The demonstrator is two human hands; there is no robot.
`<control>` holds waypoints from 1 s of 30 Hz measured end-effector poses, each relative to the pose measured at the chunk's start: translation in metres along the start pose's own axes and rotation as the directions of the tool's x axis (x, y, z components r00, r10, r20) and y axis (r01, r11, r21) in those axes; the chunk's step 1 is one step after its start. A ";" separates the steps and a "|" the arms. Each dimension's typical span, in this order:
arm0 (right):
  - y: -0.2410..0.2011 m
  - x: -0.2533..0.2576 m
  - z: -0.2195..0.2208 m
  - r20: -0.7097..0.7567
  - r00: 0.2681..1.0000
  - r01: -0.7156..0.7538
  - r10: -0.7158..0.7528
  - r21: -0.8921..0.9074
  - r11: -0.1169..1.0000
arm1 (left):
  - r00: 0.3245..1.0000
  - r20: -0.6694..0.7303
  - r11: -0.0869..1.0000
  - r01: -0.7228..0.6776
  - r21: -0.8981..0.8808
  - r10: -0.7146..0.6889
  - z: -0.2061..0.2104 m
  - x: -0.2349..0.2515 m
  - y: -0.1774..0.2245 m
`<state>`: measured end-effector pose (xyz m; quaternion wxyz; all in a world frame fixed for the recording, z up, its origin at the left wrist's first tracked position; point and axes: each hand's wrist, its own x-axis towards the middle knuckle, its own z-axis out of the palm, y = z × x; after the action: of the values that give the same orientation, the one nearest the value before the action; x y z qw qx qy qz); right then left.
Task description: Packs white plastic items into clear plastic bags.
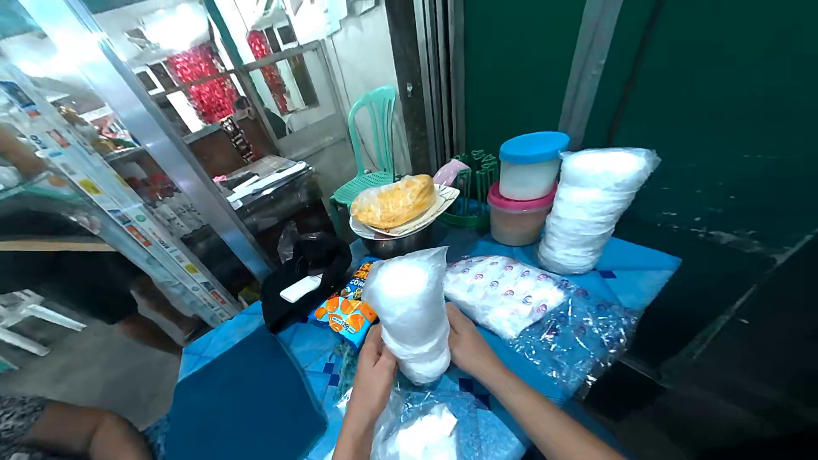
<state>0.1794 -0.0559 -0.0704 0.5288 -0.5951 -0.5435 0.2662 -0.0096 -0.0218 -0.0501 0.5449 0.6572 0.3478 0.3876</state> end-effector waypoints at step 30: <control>0.025 -0.027 -0.026 0.087 0.992 0.071 -0.090 0.205 0.976 | 0.993 0.090 0.994 -0.084 0.069 0.077 -0.018 0.004 -0.008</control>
<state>0.2041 -0.0863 -0.0927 0.5700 -0.5025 -0.5622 0.3265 -0.0244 -0.0088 -0.0554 0.5192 0.7065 0.3106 0.3672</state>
